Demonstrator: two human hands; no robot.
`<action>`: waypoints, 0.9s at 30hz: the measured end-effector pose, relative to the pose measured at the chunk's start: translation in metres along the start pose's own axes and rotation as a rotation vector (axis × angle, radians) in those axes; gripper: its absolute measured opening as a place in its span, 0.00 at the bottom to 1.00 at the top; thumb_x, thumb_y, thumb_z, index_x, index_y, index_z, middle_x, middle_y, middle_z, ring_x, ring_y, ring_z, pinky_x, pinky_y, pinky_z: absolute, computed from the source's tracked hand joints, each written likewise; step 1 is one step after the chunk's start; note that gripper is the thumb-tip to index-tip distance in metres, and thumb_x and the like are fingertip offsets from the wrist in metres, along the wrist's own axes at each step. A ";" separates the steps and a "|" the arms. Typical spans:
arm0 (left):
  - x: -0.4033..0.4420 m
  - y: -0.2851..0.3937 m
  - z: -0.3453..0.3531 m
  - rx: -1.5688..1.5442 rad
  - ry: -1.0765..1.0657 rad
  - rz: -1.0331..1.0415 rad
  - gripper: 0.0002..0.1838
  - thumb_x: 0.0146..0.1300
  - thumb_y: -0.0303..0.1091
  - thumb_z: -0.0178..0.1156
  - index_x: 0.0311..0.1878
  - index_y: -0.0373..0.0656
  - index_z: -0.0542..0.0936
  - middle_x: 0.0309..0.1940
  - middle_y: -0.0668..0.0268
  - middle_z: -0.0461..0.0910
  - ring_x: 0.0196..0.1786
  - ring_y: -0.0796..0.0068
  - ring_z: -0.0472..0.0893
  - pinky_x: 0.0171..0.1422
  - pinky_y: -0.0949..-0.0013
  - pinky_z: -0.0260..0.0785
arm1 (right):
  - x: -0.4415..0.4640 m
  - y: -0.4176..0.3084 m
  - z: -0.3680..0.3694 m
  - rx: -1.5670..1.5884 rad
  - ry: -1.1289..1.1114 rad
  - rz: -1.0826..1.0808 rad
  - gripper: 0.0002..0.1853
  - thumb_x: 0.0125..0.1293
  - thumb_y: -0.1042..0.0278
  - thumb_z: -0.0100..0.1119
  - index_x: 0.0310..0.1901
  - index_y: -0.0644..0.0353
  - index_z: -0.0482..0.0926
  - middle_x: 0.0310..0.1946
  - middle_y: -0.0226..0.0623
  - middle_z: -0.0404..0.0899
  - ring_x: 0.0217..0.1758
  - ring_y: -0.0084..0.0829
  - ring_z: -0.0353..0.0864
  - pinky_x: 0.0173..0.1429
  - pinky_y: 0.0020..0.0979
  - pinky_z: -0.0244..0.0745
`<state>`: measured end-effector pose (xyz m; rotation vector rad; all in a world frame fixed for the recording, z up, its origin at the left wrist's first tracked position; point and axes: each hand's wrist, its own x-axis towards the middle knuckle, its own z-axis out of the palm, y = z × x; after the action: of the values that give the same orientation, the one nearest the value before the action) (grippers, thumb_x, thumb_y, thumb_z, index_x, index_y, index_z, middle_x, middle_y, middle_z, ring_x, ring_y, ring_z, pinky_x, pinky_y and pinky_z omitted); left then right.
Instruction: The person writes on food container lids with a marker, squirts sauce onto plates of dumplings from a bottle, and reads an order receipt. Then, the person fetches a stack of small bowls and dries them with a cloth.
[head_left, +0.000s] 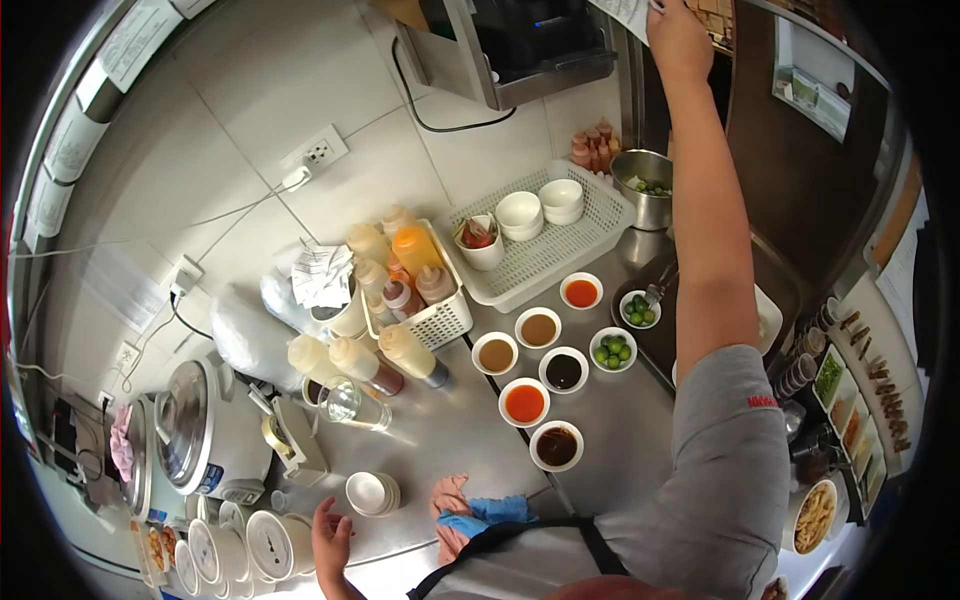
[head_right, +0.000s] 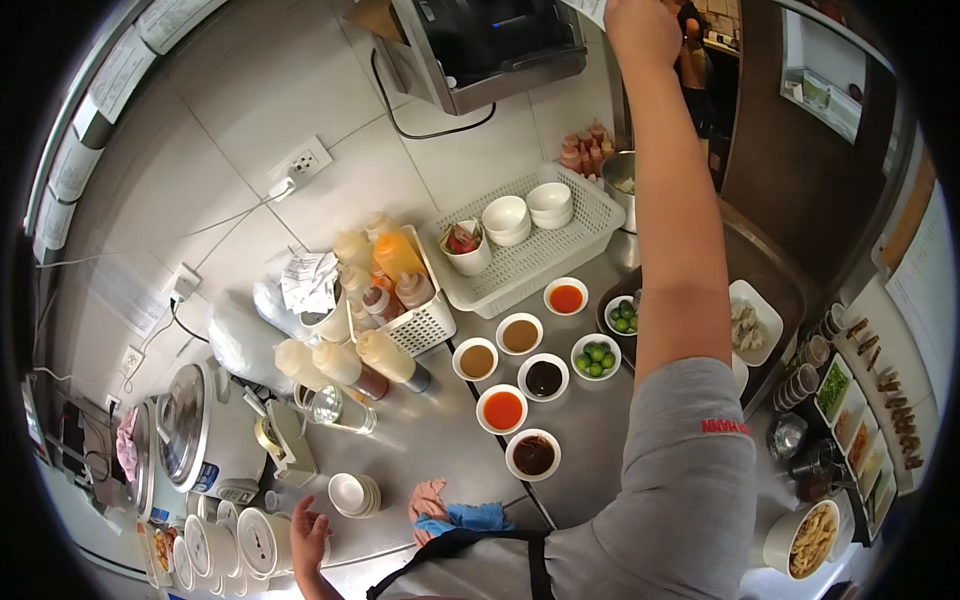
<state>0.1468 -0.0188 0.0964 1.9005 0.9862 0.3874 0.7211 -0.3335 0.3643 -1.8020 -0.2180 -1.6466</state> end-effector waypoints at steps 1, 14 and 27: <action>0.003 -0.002 -0.001 -0.010 -0.007 0.005 0.23 0.52 0.24 0.51 0.54 0.36 0.62 0.26 0.64 0.69 0.26 0.78 0.71 0.31 0.77 0.67 | -0.002 0.002 -0.006 0.005 0.027 -0.010 0.05 0.52 0.68 0.49 0.31 0.53 0.73 0.23 0.47 0.74 0.30 0.47 0.74 0.34 0.41 0.67; 0.016 0.002 -0.001 -0.052 -0.014 0.105 0.22 0.52 0.25 0.52 0.53 0.35 0.63 0.23 0.66 0.70 0.25 0.79 0.70 0.31 0.77 0.66 | 0.004 -0.006 0.018 -0.167 -0.228 0.088 0.09 0.54 0.65 0.44 0.32 0.58 0.72 0.28 0.48 0.75 0.36 0.46 0.74 0.38 0.43 0.67; 0.016 -0.010 -0.005 -0.024 0.023 0.065 0.22 0.52 0.23 0.51 0.53 0.35 0.63 0.23 0.67 0.69 0.25 0.81 0.69 0.31 0.78 0.64 | -0.007 -0.004 0.003 -0.172 -0.261 0.087 0.07 0.53 0.66 0.45 0.29 0.54 0.75 0.26 0.48 0.75 0.34 0.48 0.74 0.37 0.43 0.68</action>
<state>0.1493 -0.0008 0.0888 1.9140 0.9330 0.4575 0.7197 -0.3269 0.3597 -2.1257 -0.1139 -1.4042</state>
